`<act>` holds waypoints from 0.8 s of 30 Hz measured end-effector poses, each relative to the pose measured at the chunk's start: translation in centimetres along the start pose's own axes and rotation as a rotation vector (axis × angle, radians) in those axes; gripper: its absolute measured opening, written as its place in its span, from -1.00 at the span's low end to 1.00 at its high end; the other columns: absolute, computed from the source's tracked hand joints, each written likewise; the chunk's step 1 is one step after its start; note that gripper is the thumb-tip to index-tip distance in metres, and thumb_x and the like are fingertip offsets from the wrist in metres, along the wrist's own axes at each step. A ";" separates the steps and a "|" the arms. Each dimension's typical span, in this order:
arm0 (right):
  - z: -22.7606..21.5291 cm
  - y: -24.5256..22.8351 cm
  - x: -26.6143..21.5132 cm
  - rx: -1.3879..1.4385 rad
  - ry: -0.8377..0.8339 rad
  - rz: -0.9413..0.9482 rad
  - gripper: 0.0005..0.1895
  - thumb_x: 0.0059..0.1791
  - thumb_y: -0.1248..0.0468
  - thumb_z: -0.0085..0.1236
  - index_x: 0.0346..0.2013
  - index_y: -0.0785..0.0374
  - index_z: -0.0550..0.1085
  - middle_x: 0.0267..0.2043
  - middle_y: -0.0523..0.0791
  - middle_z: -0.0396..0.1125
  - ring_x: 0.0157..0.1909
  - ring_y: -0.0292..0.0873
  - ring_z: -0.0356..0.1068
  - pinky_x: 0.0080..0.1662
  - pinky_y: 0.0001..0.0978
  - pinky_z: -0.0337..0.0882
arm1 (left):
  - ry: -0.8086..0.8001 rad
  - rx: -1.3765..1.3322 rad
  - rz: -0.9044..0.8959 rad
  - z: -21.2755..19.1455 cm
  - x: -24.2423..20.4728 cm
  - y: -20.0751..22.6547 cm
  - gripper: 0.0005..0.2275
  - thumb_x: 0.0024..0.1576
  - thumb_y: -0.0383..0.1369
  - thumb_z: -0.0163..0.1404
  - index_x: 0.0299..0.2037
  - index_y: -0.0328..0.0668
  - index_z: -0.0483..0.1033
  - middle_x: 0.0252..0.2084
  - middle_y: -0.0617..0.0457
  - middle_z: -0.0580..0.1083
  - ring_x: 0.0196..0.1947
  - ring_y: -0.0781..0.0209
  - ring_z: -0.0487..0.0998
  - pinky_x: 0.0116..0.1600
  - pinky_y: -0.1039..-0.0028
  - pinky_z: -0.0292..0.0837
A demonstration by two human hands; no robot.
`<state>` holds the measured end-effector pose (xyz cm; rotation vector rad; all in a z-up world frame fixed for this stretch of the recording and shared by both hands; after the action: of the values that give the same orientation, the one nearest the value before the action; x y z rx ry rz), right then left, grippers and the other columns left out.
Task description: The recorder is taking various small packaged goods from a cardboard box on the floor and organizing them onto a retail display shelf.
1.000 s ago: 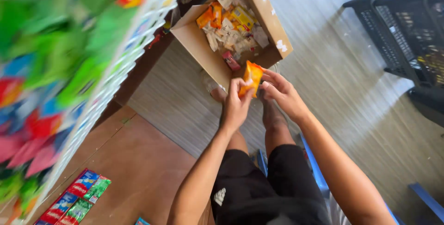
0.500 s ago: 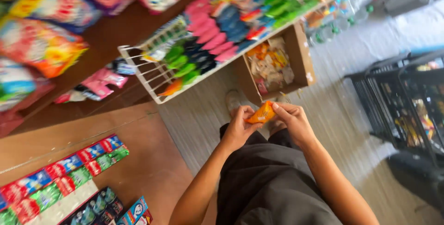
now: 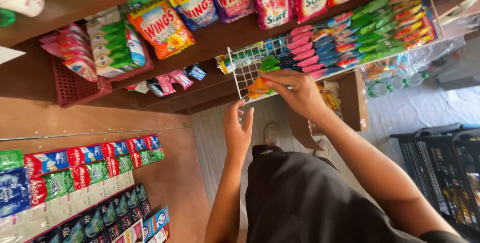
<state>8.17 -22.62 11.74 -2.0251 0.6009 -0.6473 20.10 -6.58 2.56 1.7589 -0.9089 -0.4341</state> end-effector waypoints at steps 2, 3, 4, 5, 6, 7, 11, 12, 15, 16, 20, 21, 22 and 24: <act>1.1 0.6 2.2 -0.008 0.012 -0.065 -0.74 0.08 0.26 0.17 0.05 0.26 0.58 0.03 -0.01 0.51 0.05 -0.09 0.55 0.05 -0.34 0.49 | 0.041 0.149 -0.007 -0.3 1.5 -0.9 -0.71 0.21 -0.39 0.15 0.12 -0.18 0.47 0.02 -0.03 0.55 -0.15 0.08 0.58 -0.05 0.37 0.50; 2.1 1.4 2.9 -0.075 -0.009 -0.155 -0.73 0.08 0.26 0.16 0.05 0.26 0.58 0.03 -0.01 0.51 0.04 -0.03 0.54 0.03 -0.29 0.50 | 0.034 0.228 0.037 0.0 2.1 -1.6 -0.72 0.22 -0.38 0.13 0.12 -0.17 0.48 0.01 -0.05 0.55 -0.15 0.03 0.58 -0.04 0.34 0.51; 3.2 2.1 3.5 -0.141 -0.029 -0.241 -0.72 0.08 0.26 0.16 0.06 0.26 0.58 0.03 -0.01 0.50 0.03 0.02 0.53 0.01 -0.25 0.51 | 0.023 0.307 0.080 0.3 2.6 -2.3 -0.73 0.23 -0.38 0.11 0.12 -0.16 0.50 0.00 -0.07 0.56 -0.14 -0.01 0.59 -0.04 0.31 0.51; 3.9 3.4 3.5 -0.140 -0.030 -0.246 -0.72 0.08 0.26 0.16 0.06 0.26 0.58 0.03 -0.01 0.50 0.03 0.02 0.53 0.01 -0.25 0.51 | 0.027 0.309 0.081 0.8 2.6 -3.0 -0.73 0.23 -0.38 0.11 0.12 -0.16 0.50 0.00 -0.07 0.56 -0.14 -0.01 0.59 -0.04 0.31 0.51; 5.0 4.8 3.6 -0.260 -0.117 -0.236 -0.74 0.06 0.23 0.15 0.02 0.19 0.60 0.02 -0.05 0.51 0.00 0.02 0.51 -0.01 -0.21 0.48 | 0.019 0.340 0.126 1.3 2.7 -3.7 -0.74 0.23 -0.38 0.10 0.11 -0.16 0.50 -0.02 -0.08 0.58 -0.12 -0.05 0.60 -0.04 0.27 0.52; 6.1 6.3 3.8 -0.379 -0.204 -0.225 -0.76 0.05 0.21 0.15 -0.02 0.11 0.63 0.01 -0.09 0.51 -0.03 0.02 0.49 -0.03 -0.17 0.46 | 0.011 0.371 0.171 2.0 2.9 -4.3 -0.76 0.23 -0.37 0.09 0.10 -0.15 0.51 -0.03 -0.10 0.59 -0.10 -0.09 0.62 -0.04 0.23 0.52; 7.8 7.7 2.9 -0.750 -0.273 -0.437 -0.68 -0.09 0.21 0.13 -0.06 0.06 0.62 -0.06 -0.23 0.52 0.06 -0.12 0.46 0.15 -0.15 0.35 | -0.034 0.372 0.127 2.3 3.2 -4.3 -0.77 0.24 -0.34 0.09 0.08 -0.13 0.51 -0.09 -0.11 0.59 -0.13 -0.12 0.63 -0.09 0.17 0.54; 7.8 8.1 2.7 -0.747 -0.270 -0.410 -0.70 -0.05 0.19 0.13 -0.05 0.04 0.61 -0.04 -0.24 0.51 0.11 -0.14 0.42 0.19 -0.17 0.30 | -0.077 0.362 0.034 2.0 3.4 -3.6 -0.75 0.24 -0.31 0.08 0.09 -0.11 0.48 -0.10 -0.06 0.60 -0.17 -0.11 0.64 -0.12 0.16 0.53; 7.5 7.9 2.5 -0.797 -0.279 -0.400 -0.70 -0.05 0.19 0.12 -0.04 0.03 0.59 -0.01 -0.26 0.50 0.18 -0.16 0.38 0.23 -0.20 0.26 | -0.136 0.343 -0.045 1.3 3.9 -2.1 -0.69 0.23 -0.28 0.07 0.14 -0.11 0.40 -0.10 0.01 0.61 -0.22 -0.11 0.65 -0.17 0.13 0.52; 7.6 7.7 2.5 -0.848 -0.296 -0.428 -0.67 -0.08 0.21 0.12 -0.03 0.03 0.59 0.00 -0.27 0.50 0.20 -0.17 0.38 0.24 -0.20 0.27 | -0.140 0.338 -0.036 1.0 4.1 -1.6 -0.66 0.22 -0.27 0.06 0.17 -0.12 0.36 -0.10 0.04 0.60 -0.23 -0.11 0.64 -0.19 0.12 0.51; 6.9 6.3 1.9 -0.816 -0.269 -0.428 -0.68 -0.06 0.22 0.11 -0.01 0.07 0.58 0.04 -0.25 0.49 0.22 -0.09 0.37 0.24 -0.15 0.26 | -0.112 0.334 0.117 0.1 5.5 0.5 -0.64 0.21 -0.29 0.06 0.20 -0.13 0.36 -0.07 0.00 0.55 -0.16 -0.14 0.62 -0.21 0.12 0.53; 6.4 5.6 1.9 -0.706 -0.266 -0.398 -0.69 -0.03 0.21 0.13 0.01 0.13 0.56 0.06 -0.21 0.48 0.23 -0.04 0.36 0.25 -0.12 0.28 | -0.115 0.360 0.137 0.1 5.9 0.6 -0.67 0.23 -0.30 0.05 0.18 -0.12 0.39 -0.05 -0.02 0.52 -0.13 -0.14 0.60 -0.18 0.12 0.52; 6.0 4.9 1.8 -0.594 -0.264 -0.369 -0.69 0.01 0.21 0.14 0.03 0.19 0.55 0.08 -0.17 0.47 0.24 0.00 0.35 0.25 -0.09 0.29 | -0.118 0.387 0.155 0.1 6.2 0.6 -0.71 0.25 -0.30 0.03 0.16 -0.12 0.43 -0.04 -0.04 0.50 -0.10 -0.14 0.58 -0.14 0.12 0.51; 4.7 4.2 0.7 -0.507 -0.210 -0.341 -0.69 0.02 0.24 0.15 0.04 0.19 0.55 0.12 -0.15 0.46 0.26 0.02 0.34 0.23 -0.08 0.32 | -0.128 0.410 0.203 0.0 6.7 0.5 -0.74 0.26 -0.31 0.02 0.13 -0.12 0.46 -0.02 -0.05 0.50 -0.07 -0.14 0.55 -0.07 0.12 0.48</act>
<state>11.08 -22.23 6.09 -2.6677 0.3126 -0.4982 24.26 -11.72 3.94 1.9955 -1.3267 -0.2401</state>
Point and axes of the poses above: each hand's wrist, its own x-axis towards the middle knuckle, its own z-axis out of the palm, y = z × x, the point moved 5 cm from there along x, towards the middle knuckle
